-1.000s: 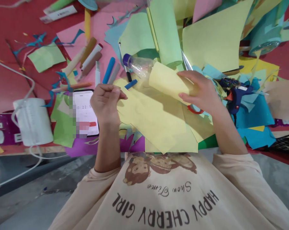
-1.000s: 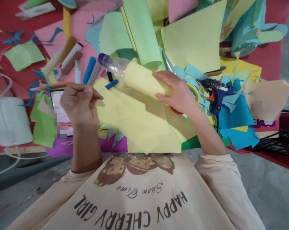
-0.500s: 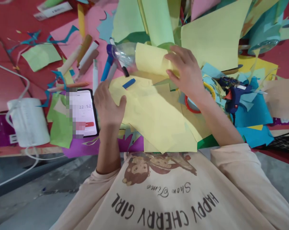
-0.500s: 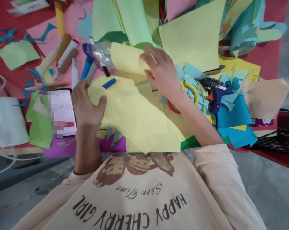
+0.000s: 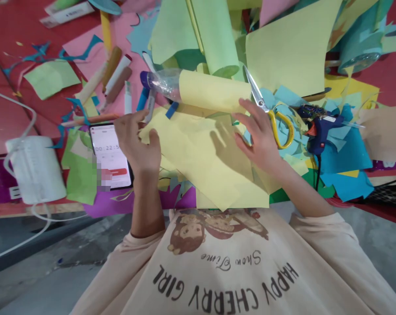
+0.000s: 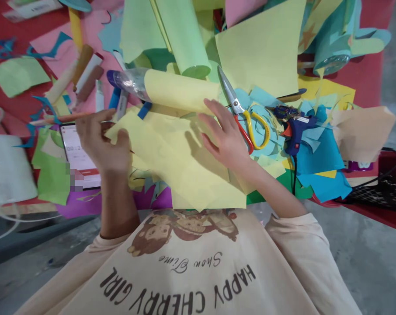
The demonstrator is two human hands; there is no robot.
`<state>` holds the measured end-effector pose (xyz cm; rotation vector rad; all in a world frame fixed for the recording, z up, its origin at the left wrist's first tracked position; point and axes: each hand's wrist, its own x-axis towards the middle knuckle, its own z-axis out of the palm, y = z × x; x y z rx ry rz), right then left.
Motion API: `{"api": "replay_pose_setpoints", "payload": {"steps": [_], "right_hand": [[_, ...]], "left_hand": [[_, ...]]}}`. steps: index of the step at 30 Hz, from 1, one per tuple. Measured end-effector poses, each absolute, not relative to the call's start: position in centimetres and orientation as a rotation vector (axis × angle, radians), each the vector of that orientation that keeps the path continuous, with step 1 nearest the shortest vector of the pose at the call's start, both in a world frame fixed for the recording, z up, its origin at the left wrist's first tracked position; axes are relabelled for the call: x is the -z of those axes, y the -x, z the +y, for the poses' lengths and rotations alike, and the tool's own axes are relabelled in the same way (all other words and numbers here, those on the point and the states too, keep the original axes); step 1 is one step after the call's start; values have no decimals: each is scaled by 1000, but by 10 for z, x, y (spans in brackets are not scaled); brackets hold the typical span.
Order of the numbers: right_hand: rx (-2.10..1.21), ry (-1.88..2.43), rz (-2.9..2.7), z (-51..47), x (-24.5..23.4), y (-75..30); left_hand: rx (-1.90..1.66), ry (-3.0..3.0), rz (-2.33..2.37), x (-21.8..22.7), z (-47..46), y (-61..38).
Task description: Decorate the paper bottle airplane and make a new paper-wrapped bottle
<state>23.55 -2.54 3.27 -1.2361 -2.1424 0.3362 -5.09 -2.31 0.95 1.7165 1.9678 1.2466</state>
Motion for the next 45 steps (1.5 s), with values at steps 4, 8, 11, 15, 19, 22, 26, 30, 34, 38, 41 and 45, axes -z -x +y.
{"api": "replay_pose_setpoints", "payload": {"steps": [4,8,11,15,19,22,26,30,34,38,41,45], "right_hand": [[-511,1161,-2125,-43,-31,-239],[-638,1127,-2208,-54,-29,-239],[-599,1128,-2332,-63,-21,-240],[-479,1202,-2440,-76,-13,-243],[-398,1168,-2505,-85,-14,-248],[-447,1074,-2554,-88,-14,-253],[-536,1017,-2568,-84,-12,-256],[-606,924,-2586,-80,-16,-255],[-720,759,-2586,-81,-20,-252],[-720,737,-2496,-82,-17,-252],[-740,823,-2400,-81,-11,-254],[-710,938,-2212,-75,-7,-255]], "left_hand": [[-1423,-1630,1495,-15,-15,42],[-1468,-1571,1177,-18,0,21],[-1311,-1525,1121,-19,13,4],[-1212,-1502,1027,-22,32,-12],[-1241,-1580,999,-22,52,-18],[-1261,-1603,1023,-25,64,-22],[-1307,-1617,992,-28,78,-27],[-1394,-1654,949,-23,96,-33],[-1507,-1811,975,-5,117,-42],[-1633,-2057,1017,16,135,-54],[-1567,-2125,1209,19,148,-65],[-1386,-2059,1422,3,157,-78]]}}
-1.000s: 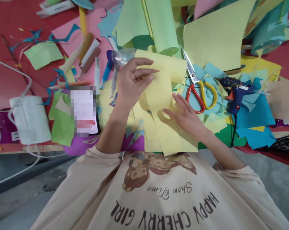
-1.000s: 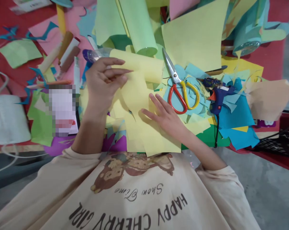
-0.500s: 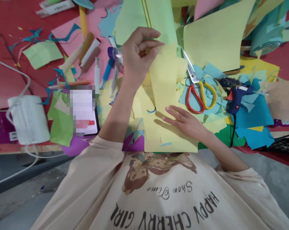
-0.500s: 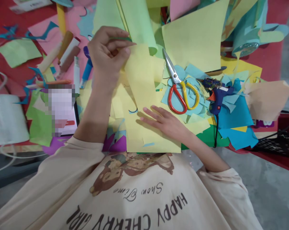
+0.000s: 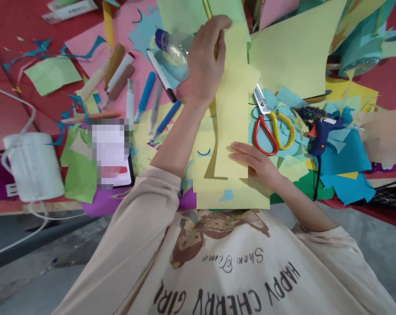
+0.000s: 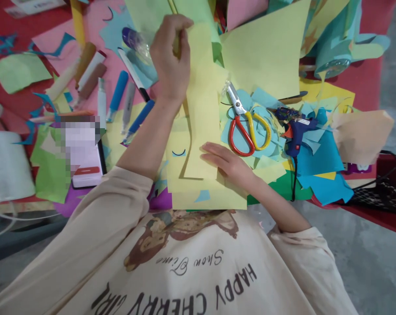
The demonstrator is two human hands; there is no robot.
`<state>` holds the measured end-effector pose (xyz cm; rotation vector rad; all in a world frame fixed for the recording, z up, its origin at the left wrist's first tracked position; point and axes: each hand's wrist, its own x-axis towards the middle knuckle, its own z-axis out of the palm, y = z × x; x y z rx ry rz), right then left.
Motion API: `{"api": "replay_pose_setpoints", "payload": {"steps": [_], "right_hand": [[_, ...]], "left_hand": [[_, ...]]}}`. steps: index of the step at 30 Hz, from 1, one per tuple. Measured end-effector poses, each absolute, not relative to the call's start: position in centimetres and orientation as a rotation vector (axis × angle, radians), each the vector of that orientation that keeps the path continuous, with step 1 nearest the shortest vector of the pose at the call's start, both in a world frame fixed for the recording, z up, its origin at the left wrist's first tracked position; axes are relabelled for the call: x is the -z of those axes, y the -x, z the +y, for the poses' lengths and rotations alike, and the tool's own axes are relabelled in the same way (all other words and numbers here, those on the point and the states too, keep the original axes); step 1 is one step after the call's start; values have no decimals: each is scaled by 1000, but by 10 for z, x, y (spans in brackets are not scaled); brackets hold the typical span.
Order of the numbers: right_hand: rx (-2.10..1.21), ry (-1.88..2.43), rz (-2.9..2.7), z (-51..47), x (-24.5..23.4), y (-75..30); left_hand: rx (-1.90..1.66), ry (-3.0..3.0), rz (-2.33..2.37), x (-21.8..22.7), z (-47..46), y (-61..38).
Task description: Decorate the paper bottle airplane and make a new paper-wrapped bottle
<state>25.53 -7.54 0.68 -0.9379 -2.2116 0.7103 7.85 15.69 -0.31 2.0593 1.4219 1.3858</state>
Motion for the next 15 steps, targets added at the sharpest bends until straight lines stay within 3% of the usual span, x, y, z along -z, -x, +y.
{"api": "replay_pose_setpoints", "payload": {"steps": [5,8,15], "right_hand": [[-649,971,-2119,-74,-13,-252],[-685,1023,-2092,-71,-21,-248],[-1108,1164,-1724,-49,-45,-234]], "left_hand": [[-1213,-2004,1340,-19,142,-73],[-1288,-1971,1235,-36,120,-64],[-942,-1730,1083,-75,73,-51]]}}
